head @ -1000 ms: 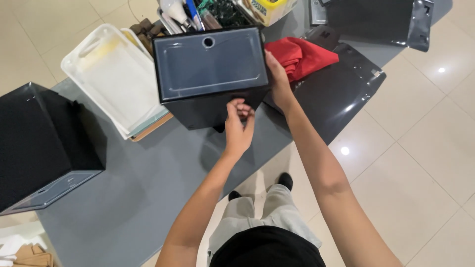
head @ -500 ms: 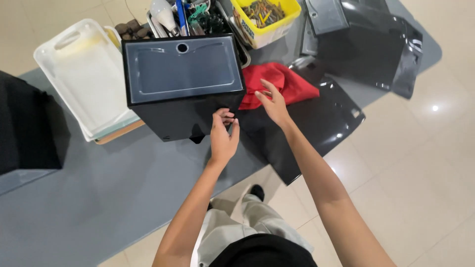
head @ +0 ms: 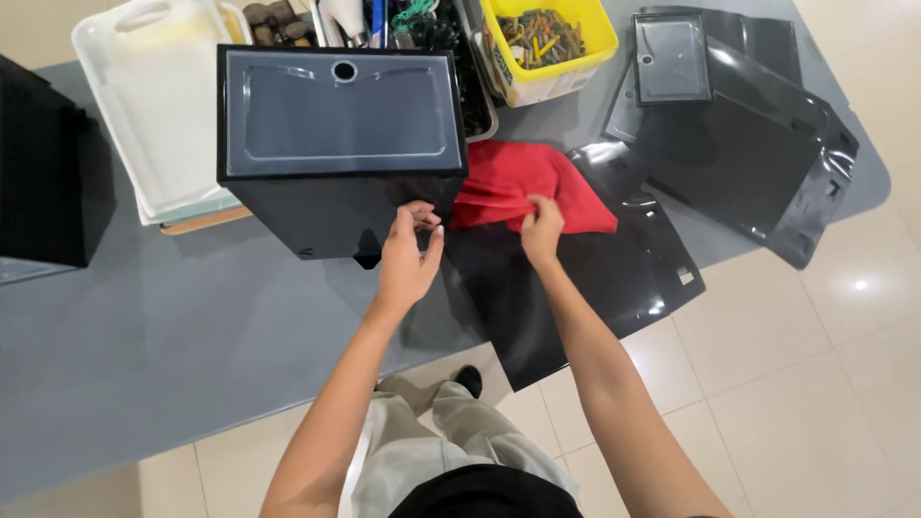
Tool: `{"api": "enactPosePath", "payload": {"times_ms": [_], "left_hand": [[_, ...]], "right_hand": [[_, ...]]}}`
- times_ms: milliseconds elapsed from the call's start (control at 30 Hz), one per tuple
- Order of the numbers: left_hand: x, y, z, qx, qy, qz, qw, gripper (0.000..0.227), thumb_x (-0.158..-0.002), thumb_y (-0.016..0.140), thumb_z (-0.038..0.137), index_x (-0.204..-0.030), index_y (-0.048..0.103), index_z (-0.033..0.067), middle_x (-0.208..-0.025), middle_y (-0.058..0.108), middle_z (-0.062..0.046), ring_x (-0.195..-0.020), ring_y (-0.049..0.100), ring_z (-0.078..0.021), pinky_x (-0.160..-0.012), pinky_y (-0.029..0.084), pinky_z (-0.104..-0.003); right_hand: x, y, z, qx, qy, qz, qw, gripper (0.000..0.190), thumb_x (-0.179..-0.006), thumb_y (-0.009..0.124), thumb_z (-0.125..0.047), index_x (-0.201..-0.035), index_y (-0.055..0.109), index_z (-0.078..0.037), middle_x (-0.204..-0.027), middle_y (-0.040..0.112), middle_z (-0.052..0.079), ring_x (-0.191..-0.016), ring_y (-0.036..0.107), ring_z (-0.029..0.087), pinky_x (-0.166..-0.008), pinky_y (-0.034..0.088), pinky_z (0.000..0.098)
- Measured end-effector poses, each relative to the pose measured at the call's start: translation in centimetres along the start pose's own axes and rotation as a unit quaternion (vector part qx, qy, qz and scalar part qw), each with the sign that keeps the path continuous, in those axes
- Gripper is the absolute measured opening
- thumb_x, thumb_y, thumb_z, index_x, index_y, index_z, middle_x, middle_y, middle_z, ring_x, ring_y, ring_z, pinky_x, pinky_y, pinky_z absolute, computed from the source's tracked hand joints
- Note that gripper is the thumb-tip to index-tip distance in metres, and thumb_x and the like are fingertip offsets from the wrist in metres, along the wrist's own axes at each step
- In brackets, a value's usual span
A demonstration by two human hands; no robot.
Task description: The person cleans the surface of a black electronic device using a red cloth. They wipe the top, sides, and bottom of the device, turning it over to access different areas. The person also wipes a larger black panel on the table.
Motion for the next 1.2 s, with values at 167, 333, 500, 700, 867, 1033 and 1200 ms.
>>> {"api": "enactPosePath", "payload": {"times_ms": [167,333,500,700,867,1033,1200], "left_hand": [[-0.4,-0.2,0.4,-0.018,0.034,0.007,0.999,0.029,-0.098,0.067,0.003,-0.123,0.054,-0.002,-0.106,0.068,-0.013,-0.097,0.07,-0.023,-0.089,0.056,-0.033],[-0.3,0.2,0.1,0.008,0.012,0.002,1.0,0.03,-0.098,0.067,0.003,-0.124,0.053,-0.0022,-0.105,0.068,-0.012,-0.096,0.069,-0.0224,-0.09,0.055,-0.033],[0.0,0.3,-0.2,0.016,0.02,0.007,1.0,0.031,-0.097,0.067,0.003,-0.124,0.053,-0.0019,-0.105,0.068,-0.012,-0.096,0.069,-0.0225,-0.089,0.055,-0.034],[0.6,-0.7,1.2,-0.059,0.061,-0.016,0.996,0.035,-0.093,0.069,0.003,-0.125,0.055,-0.0013,-0.108,0.07,-0.013,-0.1,0.068,-0.0272,-0.091,0.053,-0.039],[0.9,-4.4,-0.1,-0.075,0.034,-0.019,0.996,0.039,-0.092,0.07,0.005,-0.127,0.055,-0.0005,-0.108,0.069,-0.014,-0.1,0.067,-0.0284,-0.088,0.054,-0.039],[3.1,-10.7,-4.9,-0.113,-0.037,-0.003,0.993,0.044,-0.091,0.072,0.011,-0.128,0.052,0.0008,-0.107,0.068,-0.014,-0.093,0.067,-0.0276,-0.083,0.055,-0.039],[6.4,-20.7,-11.6,-0.244,-0.27,0.022,0.931,0.048,-0.09,0.083,0.026,-0.124,0.056,0.0035,-0.112,0.072,-0.017,-0.098,0.073,-0.0305,-0.086,0.057,-0.04]], "right_hand": [[-6.2,-10.9,-12.1,-0.094,0.004,0.106,0.99,0.031,-0.088,0.055,0.011,-0.114,0.068,-0.001,-0.109,0.068,0.013,-0.1,0.066,0.025,-0.088,0.053,0.0339],[-5.5,-20.5,-20.8,0.051,-0.136,0.159,0.977,0.027,-0.089,0.059,0.011,-0.11,0.069,-0.004,-0.106,0.066,0.012,-0.108,0.063,0.03,-0.098,0.051,0.0423],[0.4,-10.7,-15.0,0.052,0.003,-0.175,0.983,0.034,-0.097,0.07,-0.025,-0.125,0.069,-0.008,-0.129,0.069,0.014,-0.123,0.062,0.034,-0.109,0.049,0.0475],[10.9,0.6,-5.0,0.246,0.048,-0.409,0.878,0.096,-0.081,0.077,-0.058,-0.159,0.033,-0.023,-0.17,0.011,0.015,-0.151,0.009,0.05,-0.109,0.01,0.079],[5.0,1.3,-9.5,0.115,0.022,-0.328,0.937,0.091,-0.084,0.08,-0.048,-0.161,0.037,-0.023,-0.173,0.025,0.013,-0.158,0.015,0.046,-0.117,0.019,0.0671],[2.6,2.1,-24.6,-0.156,-0.049,-0.267,0.95,0.109,-0.078,0.092,-0.03,-0.16,0.024,-0.008,-0.165,0.025,0.021,-0.156,0.023,0.037,-0.124,0.023,0.049],[5.5,9.3,-20.1,-0.403,0.123,-0.214,0.881,0.08,-0.098,0.075,-0.008,-0.163,0.028,-0.007,-0.151,0.053,0.01,-0.141,0.052,0.022,-0.119,0.041,0.0354]]}}
Point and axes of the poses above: each hand's wrist, its own x-axis away from the middle knuckle, its own y-axis out of the palm, z = x × y, the point moved 10 cm from there along -x, towards the middle knuckle
